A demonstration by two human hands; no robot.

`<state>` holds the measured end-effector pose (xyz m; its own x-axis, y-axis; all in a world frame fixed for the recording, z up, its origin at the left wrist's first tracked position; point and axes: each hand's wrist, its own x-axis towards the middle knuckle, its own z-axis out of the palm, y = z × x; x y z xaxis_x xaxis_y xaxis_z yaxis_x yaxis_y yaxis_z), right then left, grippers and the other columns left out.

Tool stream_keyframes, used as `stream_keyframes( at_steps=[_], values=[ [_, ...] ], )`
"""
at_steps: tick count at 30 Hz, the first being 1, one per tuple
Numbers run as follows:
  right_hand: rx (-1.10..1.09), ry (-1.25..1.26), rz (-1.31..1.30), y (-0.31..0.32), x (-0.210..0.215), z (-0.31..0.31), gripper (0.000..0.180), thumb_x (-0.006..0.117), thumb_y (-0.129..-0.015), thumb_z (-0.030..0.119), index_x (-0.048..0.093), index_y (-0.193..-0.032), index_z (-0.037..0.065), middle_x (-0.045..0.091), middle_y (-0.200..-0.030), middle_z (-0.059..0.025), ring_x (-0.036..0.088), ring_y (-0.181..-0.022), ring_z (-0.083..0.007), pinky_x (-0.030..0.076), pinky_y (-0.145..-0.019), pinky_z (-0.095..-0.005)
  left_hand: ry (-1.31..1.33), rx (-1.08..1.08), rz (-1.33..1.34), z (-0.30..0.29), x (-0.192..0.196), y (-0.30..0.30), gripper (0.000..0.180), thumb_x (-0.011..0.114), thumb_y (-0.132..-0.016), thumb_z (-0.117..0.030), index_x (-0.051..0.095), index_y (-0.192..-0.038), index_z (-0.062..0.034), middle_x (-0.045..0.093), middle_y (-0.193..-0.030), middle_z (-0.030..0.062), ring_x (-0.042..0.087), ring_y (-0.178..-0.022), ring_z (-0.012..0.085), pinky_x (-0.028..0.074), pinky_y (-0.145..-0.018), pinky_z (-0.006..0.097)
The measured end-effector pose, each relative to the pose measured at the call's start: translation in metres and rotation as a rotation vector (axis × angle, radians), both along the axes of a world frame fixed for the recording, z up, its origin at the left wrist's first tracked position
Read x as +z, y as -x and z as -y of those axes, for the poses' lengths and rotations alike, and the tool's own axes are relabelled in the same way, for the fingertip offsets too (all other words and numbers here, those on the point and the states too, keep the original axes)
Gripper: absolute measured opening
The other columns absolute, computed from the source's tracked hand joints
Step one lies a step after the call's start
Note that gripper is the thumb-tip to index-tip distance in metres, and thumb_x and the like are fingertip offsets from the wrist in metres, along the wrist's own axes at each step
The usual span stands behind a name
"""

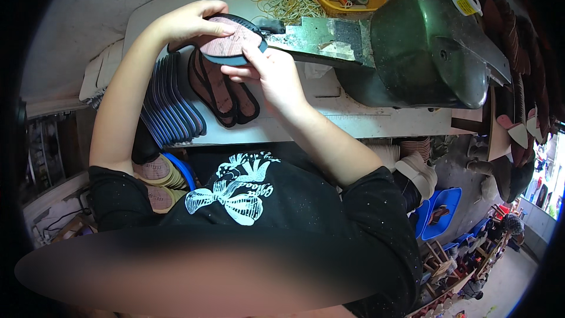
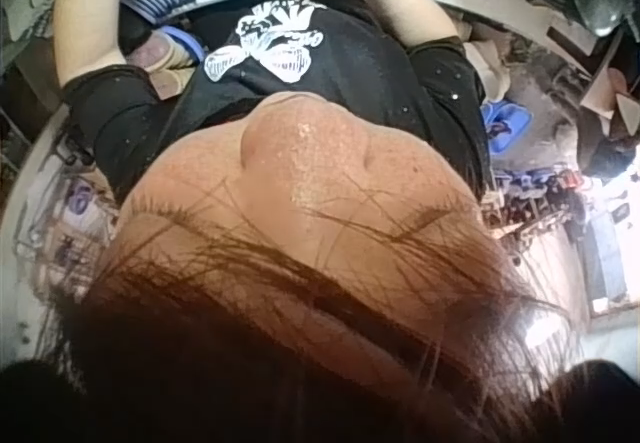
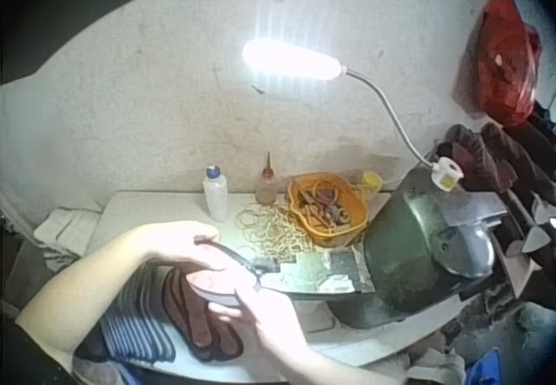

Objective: Applying adhesive and inspecting shoe insoles at a workbench.

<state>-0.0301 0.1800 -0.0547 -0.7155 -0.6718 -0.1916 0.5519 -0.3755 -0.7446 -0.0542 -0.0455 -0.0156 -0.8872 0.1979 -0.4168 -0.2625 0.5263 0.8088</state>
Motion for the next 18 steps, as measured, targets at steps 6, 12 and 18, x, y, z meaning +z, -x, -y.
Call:
stream_keyframes(
  at_steps=[6,12,18],
  values=[
    [0.005,-0.057,-0.012,0.005,-0.001,-0.005,0.033,0.055,-0.093,0.024,0.059,-0.106,-0.006,0.067,-0.095,-0.0143,0.068,-0.081,-0.0215,0.055,-0.072,-0.03,0.278,-0.022,-0.063,-0.01,0.015,-0.014,0.047,0.073,-0.072,-0.046,0.06,-0.074,-0.0018,0.055,-0.066,0.005,0.051,-0.064,0.0117,0.04,-0.059,0.028],
    [-0.016,-0.088,-0.018,0.005,-0.004,-0.003,0.03,0.057,-0.092,0.025,0.061,-0.107,-0.002,0.067,-0.094,-0.0103,0.066,-0.082,-0.0165,0.054,-0.073,-0.0301,0.327,0.073,0.028,-0.012,0.007,-0.026,0.044,0.074,-0.074,-0.045,0.063,-0.071,-0.0027,0.056,-0.061,0.0015,0.049,-0.051,0.0091,0.039,-0.046,0.024],
    [0.003,-0.208,-0.175,0.0,-0.004,-0.006,0.026,0.063,-0.086,0.025,0.064,-0.097,0.001,0.065,-0.085,-0.0048,0.062,-0.074,-0.0109,0.051,-0.066,-0.0242,0.12,0.264,0.099,-0.036,0.006,-0.05,0.051,0.07,-0.075,-0.05,0.066,-0.078,0.0012,0.061,-0.065,0.0093,0.058,-0.048,0.0158,0.047,-0.041,0.028]
  ],
)
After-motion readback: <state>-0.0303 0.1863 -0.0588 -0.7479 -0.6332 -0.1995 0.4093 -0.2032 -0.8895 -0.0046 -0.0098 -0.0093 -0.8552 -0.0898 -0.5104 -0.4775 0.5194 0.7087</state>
